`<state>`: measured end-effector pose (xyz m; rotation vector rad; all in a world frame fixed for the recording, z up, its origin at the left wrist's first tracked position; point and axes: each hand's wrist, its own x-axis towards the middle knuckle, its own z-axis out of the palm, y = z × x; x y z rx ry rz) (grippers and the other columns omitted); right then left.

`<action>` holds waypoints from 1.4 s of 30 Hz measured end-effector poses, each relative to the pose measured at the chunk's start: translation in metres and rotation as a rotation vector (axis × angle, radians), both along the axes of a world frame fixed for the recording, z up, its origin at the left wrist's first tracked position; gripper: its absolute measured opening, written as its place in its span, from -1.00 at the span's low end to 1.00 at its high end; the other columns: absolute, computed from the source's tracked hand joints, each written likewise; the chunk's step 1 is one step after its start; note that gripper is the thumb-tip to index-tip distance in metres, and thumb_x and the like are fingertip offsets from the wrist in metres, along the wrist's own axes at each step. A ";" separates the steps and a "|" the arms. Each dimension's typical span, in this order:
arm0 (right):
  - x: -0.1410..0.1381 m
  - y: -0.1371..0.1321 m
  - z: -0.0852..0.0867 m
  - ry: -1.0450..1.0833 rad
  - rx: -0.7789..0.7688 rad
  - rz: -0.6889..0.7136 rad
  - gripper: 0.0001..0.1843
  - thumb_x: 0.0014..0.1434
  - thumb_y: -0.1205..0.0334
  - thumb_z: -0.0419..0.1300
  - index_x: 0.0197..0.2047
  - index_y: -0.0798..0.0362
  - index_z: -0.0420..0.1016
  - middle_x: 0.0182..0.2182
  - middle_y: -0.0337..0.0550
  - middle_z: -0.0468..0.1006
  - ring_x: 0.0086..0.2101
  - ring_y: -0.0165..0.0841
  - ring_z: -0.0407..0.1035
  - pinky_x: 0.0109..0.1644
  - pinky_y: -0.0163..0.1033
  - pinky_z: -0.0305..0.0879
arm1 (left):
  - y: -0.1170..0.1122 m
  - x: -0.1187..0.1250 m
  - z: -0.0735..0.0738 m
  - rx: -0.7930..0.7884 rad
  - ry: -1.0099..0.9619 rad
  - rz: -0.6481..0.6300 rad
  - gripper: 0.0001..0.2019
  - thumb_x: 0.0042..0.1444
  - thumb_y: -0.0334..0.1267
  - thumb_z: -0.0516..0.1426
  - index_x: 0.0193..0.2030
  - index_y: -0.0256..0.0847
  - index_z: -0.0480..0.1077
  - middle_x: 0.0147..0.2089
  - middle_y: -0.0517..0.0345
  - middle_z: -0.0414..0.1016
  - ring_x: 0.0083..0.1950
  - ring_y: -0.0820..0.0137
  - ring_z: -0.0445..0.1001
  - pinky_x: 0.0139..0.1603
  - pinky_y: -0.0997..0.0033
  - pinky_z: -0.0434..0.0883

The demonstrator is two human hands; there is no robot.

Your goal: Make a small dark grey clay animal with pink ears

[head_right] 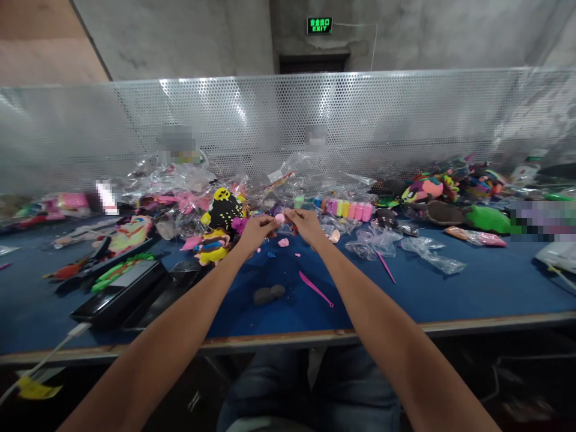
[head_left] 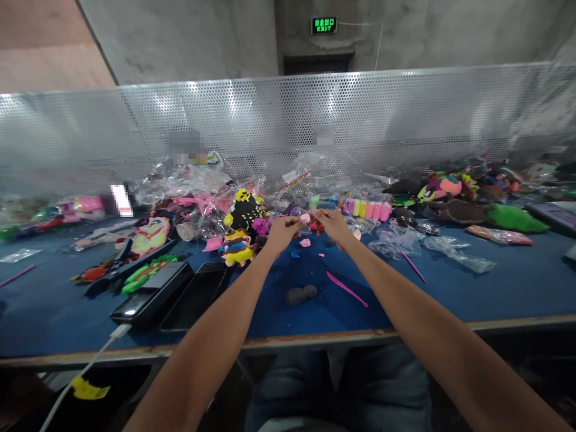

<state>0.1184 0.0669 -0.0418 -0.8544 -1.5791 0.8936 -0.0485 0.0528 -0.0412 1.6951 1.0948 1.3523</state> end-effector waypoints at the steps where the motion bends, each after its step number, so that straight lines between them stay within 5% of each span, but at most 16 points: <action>1: 0.000 0.000 0.000 -0.005 -0.002 0.006 -0.42 -0.03 -0.36 0.21 -0.44 0.05 0.49 -0.55 -0.20 0.45 -0.58 -0.41 0.28 -0.54 -0.27 0.31 | 0.000 0.000 0.000 0.000 0.000 0.003 -0.68 -0.09 0.01 0.30 -0.48 -0.26 0.48 -0.64 0.26 0.39 -0.57 0.48 0.32 -0.49 0.49 0.25; 11: 0.002 -0.005 0.004 -0.125 0.063 0.032 -0.53 -0.02 -0.21 0.28 -0.50 0.08 0.47 -0.63 -0.31 0.37 -0.64 -0.49 0.21 -0.54 -0.33 0.16 | -0.003 0.001 0.004 0.000 -0.050 -0.022 -0.64 -0.03 0.03 0.25 -0.28 -0.25 0.54 -0.44 0.19 0.53 -0.51 0.47 0.40 -0.45 0.47 0.32; 17: 0.000 -0.005 0.002 -0.197 0.094 0.039 -0.57 0.01 -0.17 0.25 -0.48 0.08 0.50 -0.62 -0.29 0.37 -0.63 -0.47 0.20 -0.54 -0.33 0.14 | 0.002 -0.004 0.003 0.027 -0.036 0.028 -0.68 -0.05 0.01 0.28 -0.40 -0.26 0.56 -0.59 0.26 0.43 -0.51 0.45 0.38 -0.42 0.47 0.33; 31: -0.001 -0.008 0.002 -0.234 0.114 0.048 -0.60 0.03 -0.13 0.22 -0.50 0.06 0.38 -0.62 -0.33 0.27 -0.59 -0.46 0.18 -0.54 -0.33 0.18 | -0.001 0.000 0.001 -0.028 -0.073 -0.010 -0.63 0.00 0.08 0.23 -0.33 -0.25 0.55 -0.50 0.20 0.48 -0.54 0.47 0.38 -0.48 0.46 0.34; 42: 0.002 -0.007 0.005 -0.175 0.128 0.008 -0.58 0.04 -0.16 0.25 -0.40 0.07 0.49 -0.58 -0.27 0.41 -0.58 -0.44 0.25 -0.54 -0.33 0.19 | -0.001 -0.003 0.005 0.035 0.027 0.016 -0.68 -0.05 0.02 0.28 -0.46 -0.24 0.53 -0.66 0.28 0.38 -0.57 0.46 0.34 -0.47 0.48 0.25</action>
